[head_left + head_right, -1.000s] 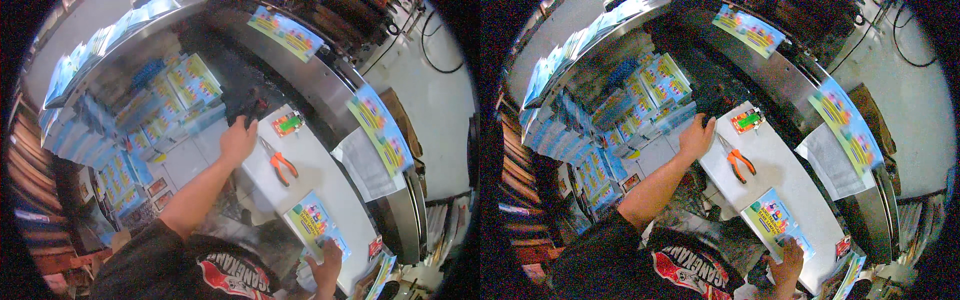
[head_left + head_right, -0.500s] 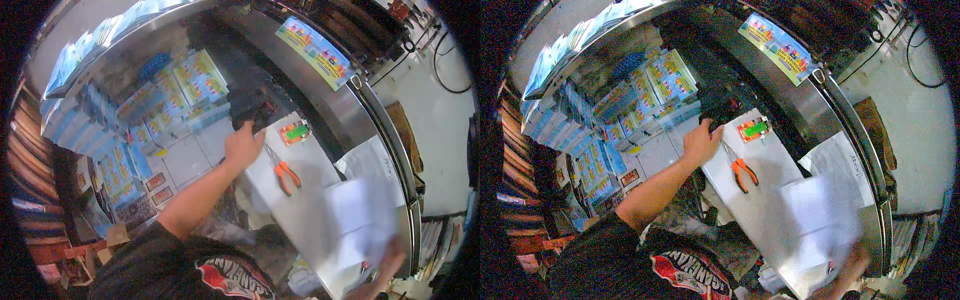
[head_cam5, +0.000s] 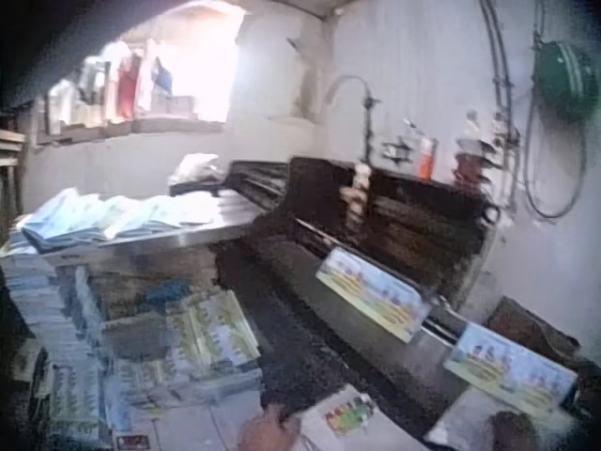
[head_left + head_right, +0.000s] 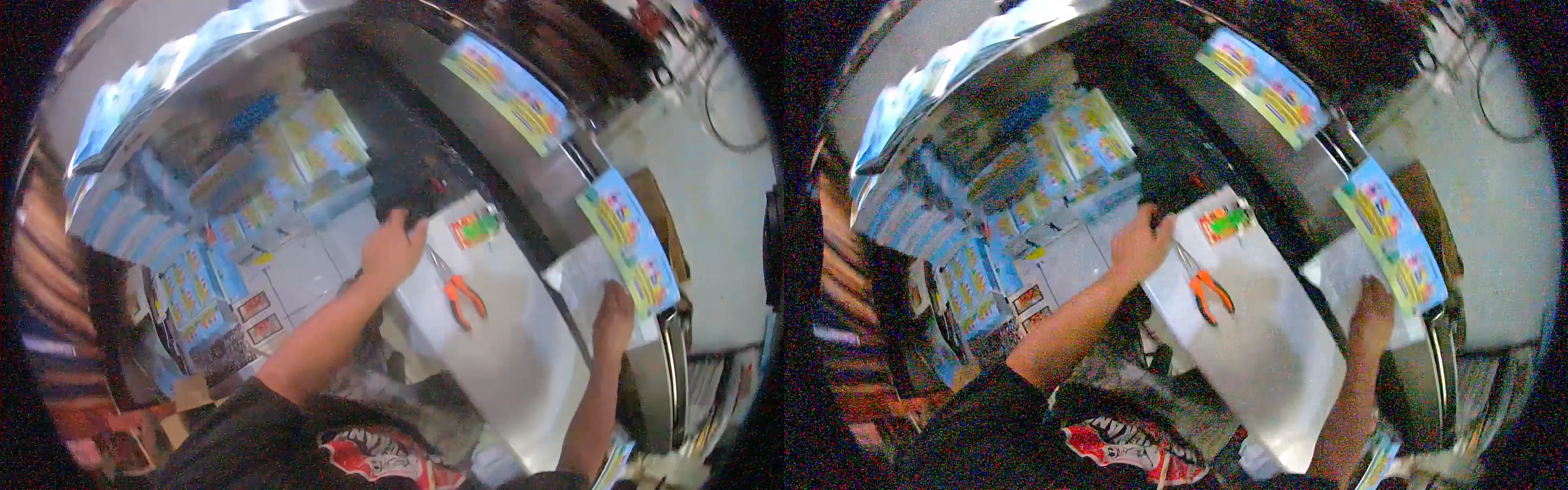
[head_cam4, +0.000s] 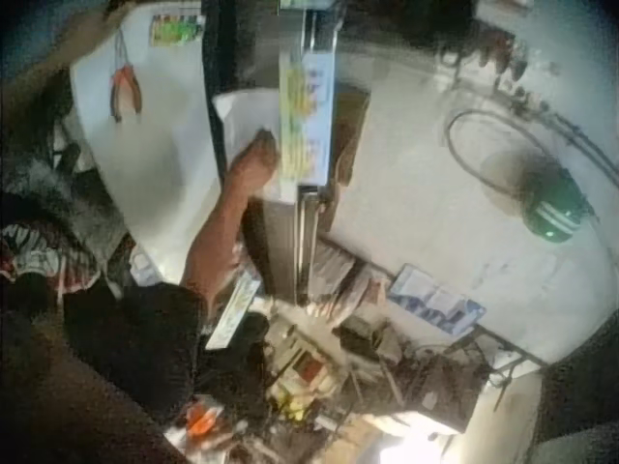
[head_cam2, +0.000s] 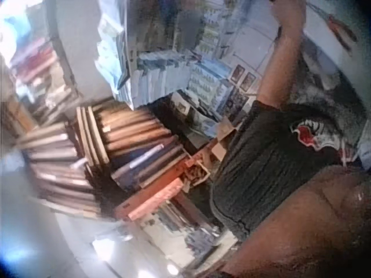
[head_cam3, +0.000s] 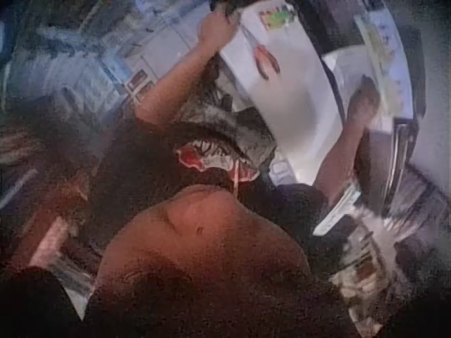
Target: The person folds printed paper sheets, inserts pages into booklet covers to assemble booklets, and gathers, stacks, and aligns the folded booklets by hand on the work surface.
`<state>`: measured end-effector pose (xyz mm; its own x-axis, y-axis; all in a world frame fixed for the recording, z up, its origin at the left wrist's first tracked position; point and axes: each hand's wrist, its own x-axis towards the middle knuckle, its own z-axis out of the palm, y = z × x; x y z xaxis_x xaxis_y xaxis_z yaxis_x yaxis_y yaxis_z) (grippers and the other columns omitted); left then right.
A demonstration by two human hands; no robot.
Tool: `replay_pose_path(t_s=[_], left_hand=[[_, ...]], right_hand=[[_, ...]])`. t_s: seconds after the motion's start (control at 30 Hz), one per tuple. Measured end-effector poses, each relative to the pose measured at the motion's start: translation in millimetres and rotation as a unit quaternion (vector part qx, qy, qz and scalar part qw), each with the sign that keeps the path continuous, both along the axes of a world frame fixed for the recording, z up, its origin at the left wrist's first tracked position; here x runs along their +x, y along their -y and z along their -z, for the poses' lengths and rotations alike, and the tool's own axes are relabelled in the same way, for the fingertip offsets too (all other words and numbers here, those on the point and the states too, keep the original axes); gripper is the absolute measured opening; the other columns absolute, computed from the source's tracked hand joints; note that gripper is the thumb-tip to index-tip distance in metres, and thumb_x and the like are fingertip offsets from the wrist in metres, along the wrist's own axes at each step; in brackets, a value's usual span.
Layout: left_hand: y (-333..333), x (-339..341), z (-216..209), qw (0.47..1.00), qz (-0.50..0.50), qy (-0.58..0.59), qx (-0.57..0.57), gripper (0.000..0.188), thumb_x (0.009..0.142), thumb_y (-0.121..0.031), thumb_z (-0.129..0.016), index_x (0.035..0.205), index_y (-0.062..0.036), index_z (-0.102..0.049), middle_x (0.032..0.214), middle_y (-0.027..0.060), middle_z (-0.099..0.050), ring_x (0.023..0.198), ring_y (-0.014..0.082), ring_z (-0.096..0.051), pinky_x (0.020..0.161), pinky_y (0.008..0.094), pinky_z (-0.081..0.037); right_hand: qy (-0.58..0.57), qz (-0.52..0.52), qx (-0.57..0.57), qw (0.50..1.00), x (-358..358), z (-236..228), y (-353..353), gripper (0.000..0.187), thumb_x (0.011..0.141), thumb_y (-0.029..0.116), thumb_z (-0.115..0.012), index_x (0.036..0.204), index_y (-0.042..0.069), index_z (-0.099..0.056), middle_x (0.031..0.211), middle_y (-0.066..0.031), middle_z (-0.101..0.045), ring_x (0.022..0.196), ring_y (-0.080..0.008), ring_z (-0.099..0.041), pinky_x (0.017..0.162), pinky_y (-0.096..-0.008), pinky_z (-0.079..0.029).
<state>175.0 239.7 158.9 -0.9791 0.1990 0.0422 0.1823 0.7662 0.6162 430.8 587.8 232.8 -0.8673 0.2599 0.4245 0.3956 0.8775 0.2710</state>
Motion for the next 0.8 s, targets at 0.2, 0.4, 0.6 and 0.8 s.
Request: replay_pose_path(t_s=[0.2, 0.4, 0.6, 0.8], left_hand=[[12.7, -11.8, -11.5, 1.0, 0.009, 0.011, 0.001, 0.055, 0.095, -0.05, -0.05, 0.126, -0.0053, -0.055, 0.099, 0.023, -0.07, 0.092, 0.0421, -0.067, 0.08, 0.0506, -0.051], [8.9, -3.1, -2.6, 1.0, 0.02, 0.019, -0.006, 0.053, 0.094, -0.048, -0.052, 0.123, -0.0043, -0.057, 0.095, 0.0244, -0.069, 0.089, 0.0422, -0.067, 0.077, 0.0512, -0.052], [19.0, -4.5, -4.6, 1.0, 0.016, 0.0, 0.014, 0.052, 0.093, -0.05, -0.054, 0.125, -0.0079, -0.056, 0.089, 0.0219, -0.07, 0.083, 0.0405, -0.068, 0.073, 0.0516, -0.052], [20.7, -8.4, -1.9, 0.999, 0.026, -0.009, 0.043, 0.054, 0.094, -0.049, -0.053, 0.127, -0.0059, -0.056, 0.08, 0.0194, -0.069, 0.08, 0.0376, -0.068, 0.072, 0.0505, -0.052]], right_hand=[[0.052, 0.081, -0.298, 0.95, 79.6, 2.3, 111.4, 0.042, 0.091, 0.024, -0.064, 0.128, 0.005, -0.058, 0.134, -0.0198, -0.057, 0.125, -0.0391, -0.051, 0.107, -0.0457, -0.04], [0.016, 0.151, -0.319, 0.936, 166.3, 49.4, 138.7, 0.05, 0.091, 0.023, -0.064, 0.133, -0.002, -0.052, 0.148, -0.0242, -0.041, 0.136, -0.0423, -0.038, 0.114, -0.0483, -0.031], [-0.021, 0.16, -0.265, 0.95, 168.2, 73.6, 147.1, 0.052, 0.092, 0.021, -0.062, 0.137, -0.003, -0.049, 0.15, -0.0234, -0.039, 0.14, -0.0403, -0.034, 0.116, -0.0492, -0.027], [-0.015, 0.172, -0.267, 0.948, 165.8, 75.0, 144.1, 0.05, 0.094, 0.02, -0.06, 0.137, -0.002, -0.05, 0.15, -0.0228, -0.039, 0.139, -0.0408, -0.035, 0.115, -0.0497, -0.028]])
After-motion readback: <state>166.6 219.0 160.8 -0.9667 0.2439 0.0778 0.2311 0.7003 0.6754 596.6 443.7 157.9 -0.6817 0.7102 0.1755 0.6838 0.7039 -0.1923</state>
